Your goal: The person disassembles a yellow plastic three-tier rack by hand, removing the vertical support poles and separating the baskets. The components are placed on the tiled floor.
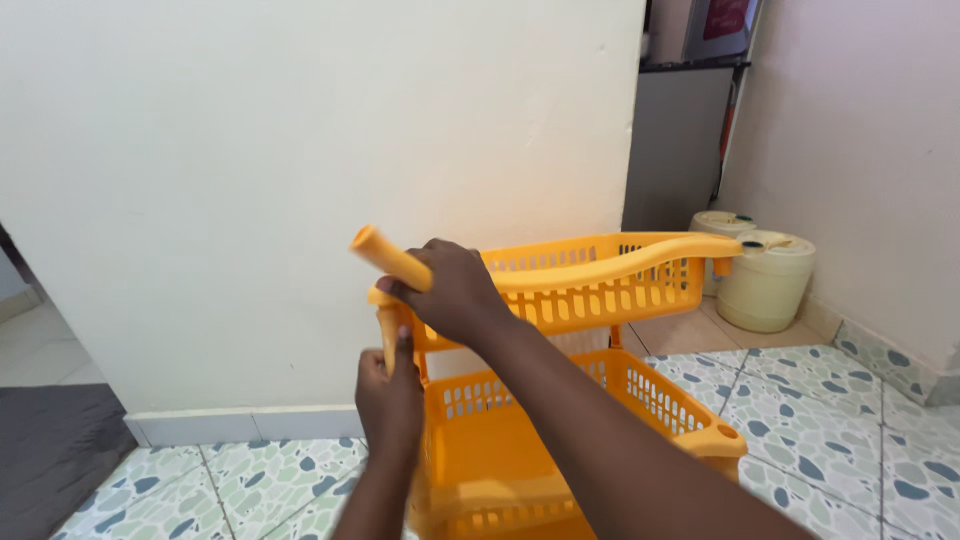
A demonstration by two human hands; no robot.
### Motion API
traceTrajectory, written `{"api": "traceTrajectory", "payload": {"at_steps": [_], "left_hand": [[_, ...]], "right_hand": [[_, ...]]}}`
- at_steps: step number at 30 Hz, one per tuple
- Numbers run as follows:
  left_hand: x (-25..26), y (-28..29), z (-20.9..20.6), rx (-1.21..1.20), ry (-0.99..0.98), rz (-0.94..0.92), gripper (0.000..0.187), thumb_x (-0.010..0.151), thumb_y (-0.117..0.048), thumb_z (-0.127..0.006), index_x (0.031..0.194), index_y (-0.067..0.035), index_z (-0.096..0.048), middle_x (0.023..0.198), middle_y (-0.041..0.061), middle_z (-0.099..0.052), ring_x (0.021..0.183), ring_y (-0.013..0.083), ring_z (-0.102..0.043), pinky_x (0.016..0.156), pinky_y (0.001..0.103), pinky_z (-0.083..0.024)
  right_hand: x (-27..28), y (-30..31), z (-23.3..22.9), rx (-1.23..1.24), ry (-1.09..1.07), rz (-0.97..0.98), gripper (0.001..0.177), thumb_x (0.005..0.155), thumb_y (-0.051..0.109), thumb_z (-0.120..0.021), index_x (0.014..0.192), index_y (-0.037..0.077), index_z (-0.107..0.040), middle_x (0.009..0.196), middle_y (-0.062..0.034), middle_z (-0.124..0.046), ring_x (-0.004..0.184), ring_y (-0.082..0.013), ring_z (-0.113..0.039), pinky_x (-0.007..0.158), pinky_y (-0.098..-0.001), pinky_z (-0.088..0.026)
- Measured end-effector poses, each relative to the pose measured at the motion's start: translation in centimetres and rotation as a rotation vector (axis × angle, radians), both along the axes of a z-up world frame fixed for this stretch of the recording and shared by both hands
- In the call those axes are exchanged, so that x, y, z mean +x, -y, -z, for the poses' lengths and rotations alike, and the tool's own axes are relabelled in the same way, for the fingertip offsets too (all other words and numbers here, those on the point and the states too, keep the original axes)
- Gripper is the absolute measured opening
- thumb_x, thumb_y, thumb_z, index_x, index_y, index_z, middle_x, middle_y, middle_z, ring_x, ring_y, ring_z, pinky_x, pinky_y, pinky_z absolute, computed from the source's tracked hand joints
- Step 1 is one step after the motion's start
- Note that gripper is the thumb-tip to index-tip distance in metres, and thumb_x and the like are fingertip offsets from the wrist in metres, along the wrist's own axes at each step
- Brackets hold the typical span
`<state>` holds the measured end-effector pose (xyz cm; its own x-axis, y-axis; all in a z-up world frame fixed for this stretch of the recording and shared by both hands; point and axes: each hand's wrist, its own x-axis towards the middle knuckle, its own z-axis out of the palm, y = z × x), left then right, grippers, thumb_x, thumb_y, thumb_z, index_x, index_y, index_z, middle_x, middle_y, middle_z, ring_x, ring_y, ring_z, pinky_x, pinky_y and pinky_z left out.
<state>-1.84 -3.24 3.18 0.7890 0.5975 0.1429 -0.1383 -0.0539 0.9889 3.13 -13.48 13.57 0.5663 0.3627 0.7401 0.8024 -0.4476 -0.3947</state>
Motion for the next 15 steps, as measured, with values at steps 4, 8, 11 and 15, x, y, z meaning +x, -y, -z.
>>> {"api": "traceTrajectory", "payload": {"at_steps": [4, 8, 11, 15], "left_hand": [[-2.5, 2.0, 0.2, 0.123, 0.013, -0.215, 0.055, 0.095, -0.057, -0.062, 0.091, -0.003, -0.055, 0.078, 0.011, -0.065, 0.071, 0.0203, -0.063, 0.067, 0.035, -0.050], [-5.0, 3.7, 0.0, 0.041, 0.057, -0.226, 0.056, 0.091, -0.058, -0.063, 0.097, -0.003, -0.055, 0.084, 0.013, -0.068, 0.074, 0.0207, -0.065, 0.069, 0.035, -0.053], [-6.4, 3.8, 0.6, -0.189, -0.009, -0.087, 0.054, 0.088, -0.054, -0.065, 0.104, -0.004, -0.051, 0.091, 0.012, -0.068, 0.077, 0.0206, -0.067, 0.070, 0.037, -0.056], [-6.3, 2.3, 1.5, -0.535, 0.125, 0.150, 0.042, 0.094, -0.044, -0.055, 0.113, -0.008, -0.050, 0.103, 0.012, -0.062, 0.085, 0.0228, -0.062, 0.074, 0.044, -0.053]], "right_hand": [[-4.5, 1.0, 2.9, 0.265, 0.315, 0.131, 0.025, 0.093, 0.024, -0.075, 0.107, 0.005, -0.069, 0.103, -0.0168, -0.068, 0.101, -0.0374, -0.064, 0.089, -0.0459, -0.052], [-10.4, 1.0, 6.5, 0.283, -0.195, 0.342, 0.043, 0.087, 0.036, -0.075, 0.108, 0.000, -0.066, 0.105, -0.0197, -0.068, 0.101, -0.0399, -0.067, 0.087, -0.0471, -0.053], [-12.0, 1.5, 6.9, 0.393, -0.652, 0.125, 0.052, 0.086, 0.050, -0.068, 0.113, 0.006, -0.066, 0.105, -0.0188, -0.075, 0.099, -0.0340, -0.074, 0.085, -0.0431, -0.058], [-11.5, 2.3, 5.7, 0.428, -0.924, -0.132, 0.060, 0.084, 0.055, -0.062, 0.122, 0.008, -0.059, 0.110, -0.0179, -0.074, 0.096, -0.0289, -0.078, 0.077, -0.0436, -0.065]]}}
